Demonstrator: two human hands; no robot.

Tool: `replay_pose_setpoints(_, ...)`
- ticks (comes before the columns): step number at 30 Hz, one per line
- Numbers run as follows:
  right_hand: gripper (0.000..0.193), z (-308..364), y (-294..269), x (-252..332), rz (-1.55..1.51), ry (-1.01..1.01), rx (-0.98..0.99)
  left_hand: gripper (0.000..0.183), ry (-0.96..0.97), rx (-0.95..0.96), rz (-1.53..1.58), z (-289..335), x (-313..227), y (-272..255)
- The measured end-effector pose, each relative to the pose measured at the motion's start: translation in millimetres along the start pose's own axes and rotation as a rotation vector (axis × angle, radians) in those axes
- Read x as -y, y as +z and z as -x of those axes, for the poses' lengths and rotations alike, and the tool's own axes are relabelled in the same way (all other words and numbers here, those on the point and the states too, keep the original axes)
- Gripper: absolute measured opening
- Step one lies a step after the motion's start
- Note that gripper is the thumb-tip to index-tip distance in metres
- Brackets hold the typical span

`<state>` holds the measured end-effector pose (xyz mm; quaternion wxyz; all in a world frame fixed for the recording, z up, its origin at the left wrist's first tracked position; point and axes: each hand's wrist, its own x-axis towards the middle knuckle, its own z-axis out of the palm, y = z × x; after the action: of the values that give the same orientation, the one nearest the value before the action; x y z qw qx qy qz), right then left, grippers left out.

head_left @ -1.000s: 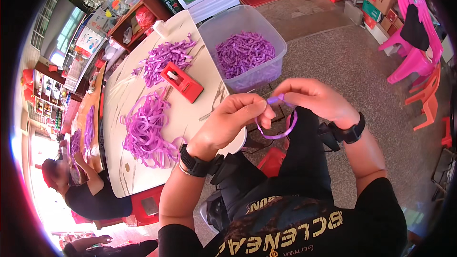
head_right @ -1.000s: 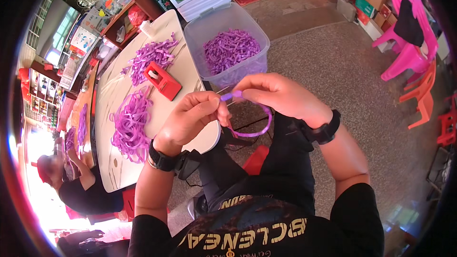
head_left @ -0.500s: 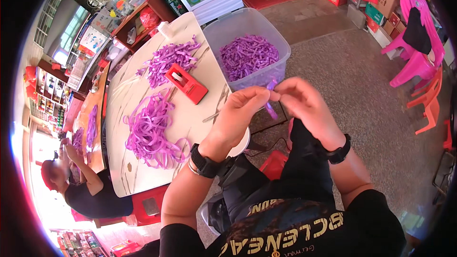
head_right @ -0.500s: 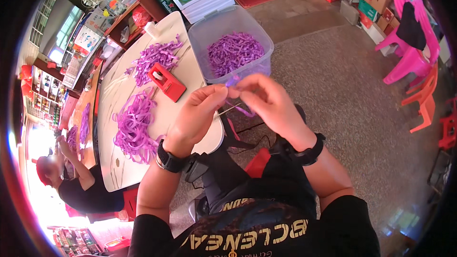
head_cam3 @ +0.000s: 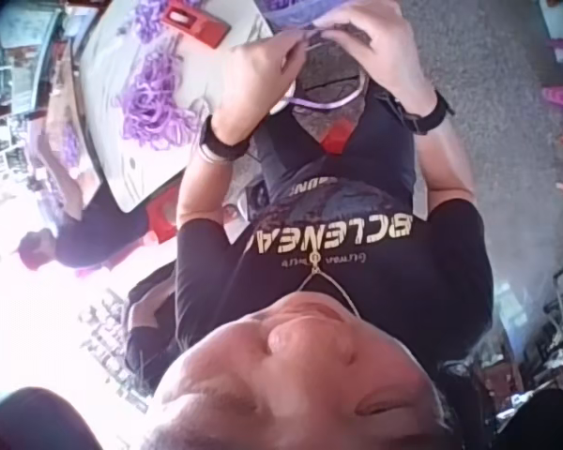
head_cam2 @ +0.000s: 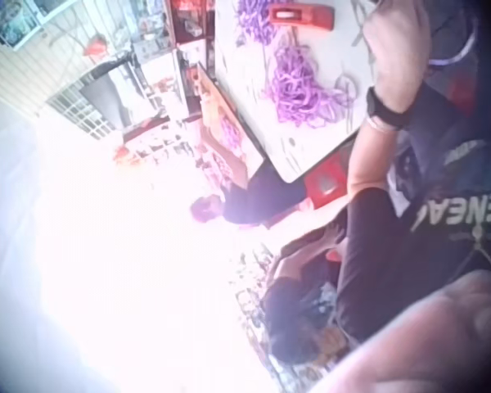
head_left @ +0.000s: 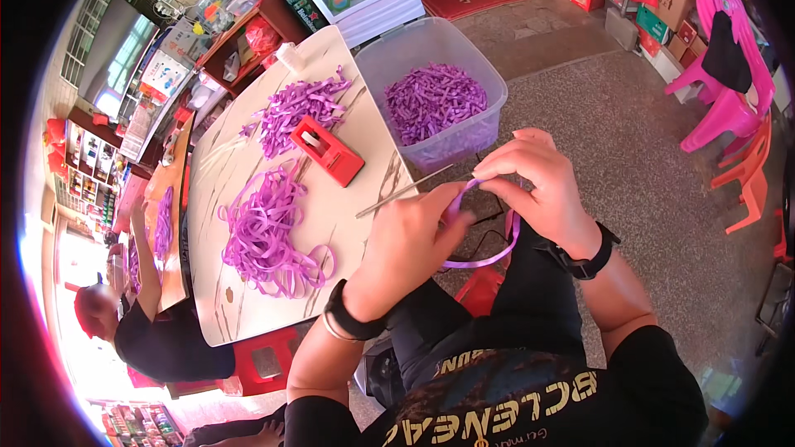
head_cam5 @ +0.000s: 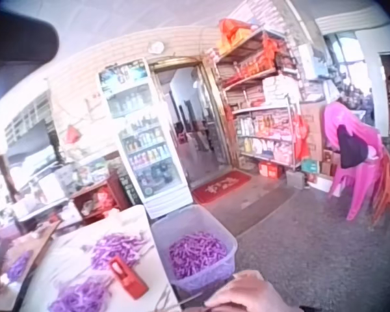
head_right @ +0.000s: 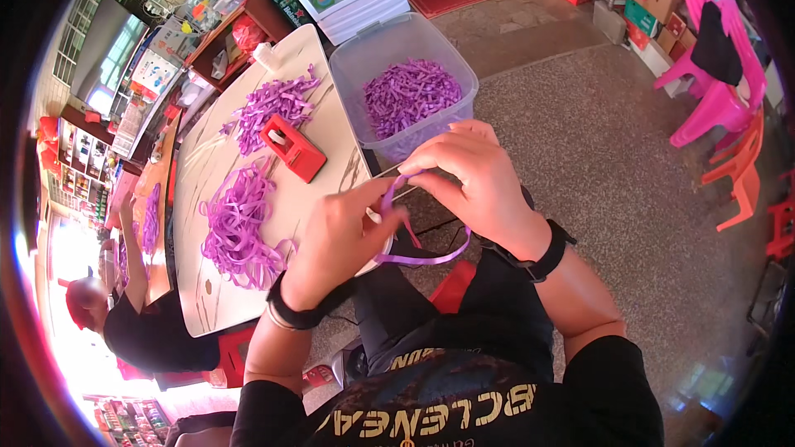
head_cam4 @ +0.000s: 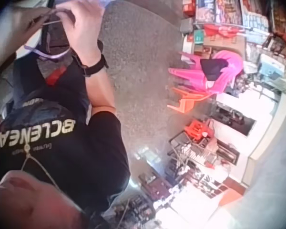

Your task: Tying purple plastic ribbons into loops using a small wooden jig.

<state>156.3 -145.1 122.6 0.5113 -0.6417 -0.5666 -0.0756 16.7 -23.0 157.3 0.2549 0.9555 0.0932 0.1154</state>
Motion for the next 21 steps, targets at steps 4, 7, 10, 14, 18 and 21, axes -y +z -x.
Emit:
replay_pose_setpoints(4,0.014,-2.1,-2.0,1.3,-0.093,-0.041,-0.04,0.023,-0.122,0.167,0.707,2.4,12.1,-3.7)
replay_pose_setpoints(7,0.014,-0.6,-0.1,0.8,-0.112,-0.019,-0.041,0.025,-0.086,0.246,0.791,-12.3,17.6,-1.7)
replay_pose_setpoints(10,0.016,-1.3,-6.0,-0.9,-0.141,-0.01,0.003,0.021,-0.2,0.326,0.725,-23.6,11.5,-5.0)
replay_pose_setpoints(14,0.014,1.5,-1.7,-0.8,-0.054,-0.025,-0.177,0.016,-0.163,0.226,0.928,-27.2,20.9,10.7)
replay_pose_setpoints(18,0.018,25.4,-1.0,0.3,-0.423,0.572,-0.109,0.012,-0.122,0.019,0.91,-34.7,18.7,24.0)
replay_pose_setpoints(21,0.028,19.2,8.6,14.3,-0.776,0.684,0.0,0.012,-0.085,-0.017,0.682,-39.9,13.0,26.7)
